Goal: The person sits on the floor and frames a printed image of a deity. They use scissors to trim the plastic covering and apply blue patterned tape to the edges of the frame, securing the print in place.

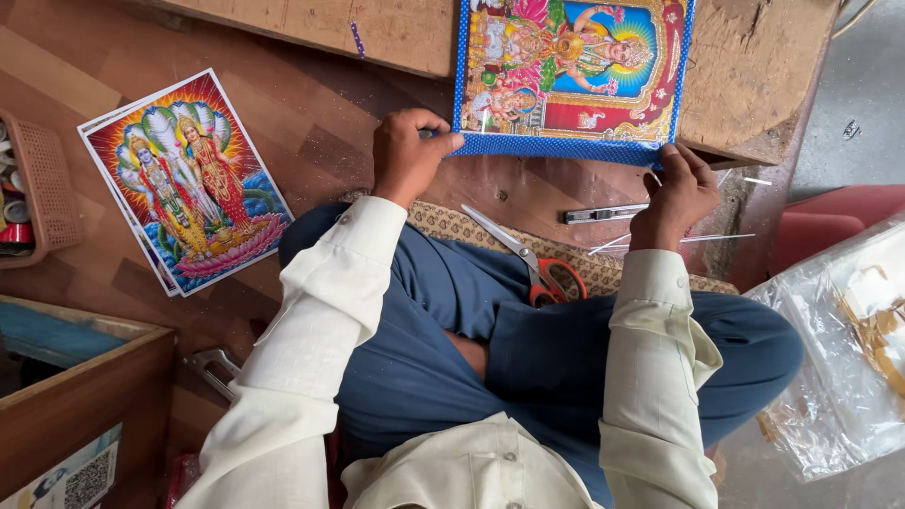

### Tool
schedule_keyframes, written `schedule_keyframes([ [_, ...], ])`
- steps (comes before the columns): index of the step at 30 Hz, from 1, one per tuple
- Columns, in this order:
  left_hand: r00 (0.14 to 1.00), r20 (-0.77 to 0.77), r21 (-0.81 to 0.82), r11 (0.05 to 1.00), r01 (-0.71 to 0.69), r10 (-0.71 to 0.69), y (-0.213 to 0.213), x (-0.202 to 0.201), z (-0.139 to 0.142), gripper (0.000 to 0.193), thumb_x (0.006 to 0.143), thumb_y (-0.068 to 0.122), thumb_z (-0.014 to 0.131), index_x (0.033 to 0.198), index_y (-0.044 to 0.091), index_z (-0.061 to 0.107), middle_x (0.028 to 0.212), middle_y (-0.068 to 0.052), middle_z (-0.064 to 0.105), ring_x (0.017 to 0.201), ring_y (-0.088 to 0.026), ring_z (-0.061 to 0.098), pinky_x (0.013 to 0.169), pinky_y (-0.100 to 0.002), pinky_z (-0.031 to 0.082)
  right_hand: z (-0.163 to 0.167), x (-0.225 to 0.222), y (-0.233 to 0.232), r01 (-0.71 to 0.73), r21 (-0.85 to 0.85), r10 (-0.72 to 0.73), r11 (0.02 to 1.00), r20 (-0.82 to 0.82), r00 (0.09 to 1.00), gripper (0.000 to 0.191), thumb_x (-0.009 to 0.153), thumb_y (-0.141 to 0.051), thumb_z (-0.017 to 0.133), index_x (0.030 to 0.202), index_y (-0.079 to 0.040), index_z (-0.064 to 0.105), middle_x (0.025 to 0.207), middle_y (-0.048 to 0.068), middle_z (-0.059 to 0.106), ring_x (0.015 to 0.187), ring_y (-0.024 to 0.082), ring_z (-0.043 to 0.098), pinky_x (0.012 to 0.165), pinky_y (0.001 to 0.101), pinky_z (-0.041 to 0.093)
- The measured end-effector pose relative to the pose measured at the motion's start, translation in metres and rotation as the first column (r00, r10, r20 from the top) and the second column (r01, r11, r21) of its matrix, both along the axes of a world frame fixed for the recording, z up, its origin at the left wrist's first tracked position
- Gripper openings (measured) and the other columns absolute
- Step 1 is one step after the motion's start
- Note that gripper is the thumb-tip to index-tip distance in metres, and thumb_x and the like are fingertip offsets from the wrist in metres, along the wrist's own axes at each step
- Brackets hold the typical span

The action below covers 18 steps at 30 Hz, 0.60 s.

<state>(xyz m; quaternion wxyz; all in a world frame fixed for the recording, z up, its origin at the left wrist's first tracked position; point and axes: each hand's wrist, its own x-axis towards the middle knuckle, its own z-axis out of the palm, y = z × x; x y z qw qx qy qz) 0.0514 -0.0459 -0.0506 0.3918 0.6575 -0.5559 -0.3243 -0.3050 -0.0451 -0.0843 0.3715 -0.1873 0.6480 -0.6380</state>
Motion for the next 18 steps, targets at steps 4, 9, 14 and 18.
schedule_keyframes([
  [4, 1.000, -0.007, 0.063, 0.998, -0.016, 0.017, -0.0059, -0.0023, 0.0025, 0.017, 0.072, 0.019, 0.087, 0.078, 0.005, 0.079, 0.073, -0.012, 0.076, 0.066, -0.023, 0.073, 0.063, -0.036, 0.055, 0.0067, 0.0030, 0.0007, -0.003, 0.009, 0.003, 1.000, 0.009, 1.000, 0.014, 0.086, -0.007, 0.077, 0.098, 0.000, 0.076, 0.087, 0.007, 0.077, 0.071, 0.014, 0.069, 0.060, 0.0266, 0.052],
  [9, 1.000, -0.015, 0.084, 0.997, -0.002, 0.003, -0.0073, -0.0034, 0.0031, 0.013, 0.075, 0.016, 0.086, 0.078, 0.006, 0.079, 0.074, -0.009, 0.077, 0.066, -0.020, 0.073, 0.062, -0.035, 0.055, 0.0072, 0.0041, 0.0007, 0.000, 0.011, 0.000, 1.000, 0.013, 1.000, 0.013, 0.087, -0.007, 0.076, 0.098, 0.000, 0.076, 0.087, 0.007, 0.076, 0.070, 0.014, 0.068, 0.060, 0.0263, 0.052],
  [14, 1.000, -0.025, 0.083, 0.997, -0.007, 0.009, -0.0085, -0.0038, 0.0033, 0.012, 0.074, 0.015, 0.086, 0.077, 0.006, 0.079, 0.074, -0.009, 0.077, 0.065, -0.020, 0.073, 0.061, -0.034, 0.055, 0.0064, 0.0049, 0.0010, -0.003, 0.007, 0.003, 1.000, 0.008, 1.000, 0.012, 0.086, -0.007, 0.077, 0.097, -0.001, 0.076, 0.086, 0.006, 0.076, 0.069, 0.014, 0.067, 0.059, 0.0265, 0.051],
  [18, 1.000, -0.014, 0.094, 0.995, -0.018, 0.019, -0.0091, -0.0059, 0.0041, 0.011, 0.074, 0.014, 0.086, 0.076, 0.006, 0.078, 0.074, -0.008, 0.077, 0.066, -0.019, 0.074, 0.061, -0.034, 0.055, 0.0058, 0.0045, 0.0014, 0.001, 0.006, -0.001, 1.000, 0.001, 1.000, 0.013, 0.087, -0.007, 0.077, 0.097, 0.000, 0.076, 0.087, 0.006, 0.076, 0.070, 0.013, 0.067, 0.060, 0.0264, 0.052],
])
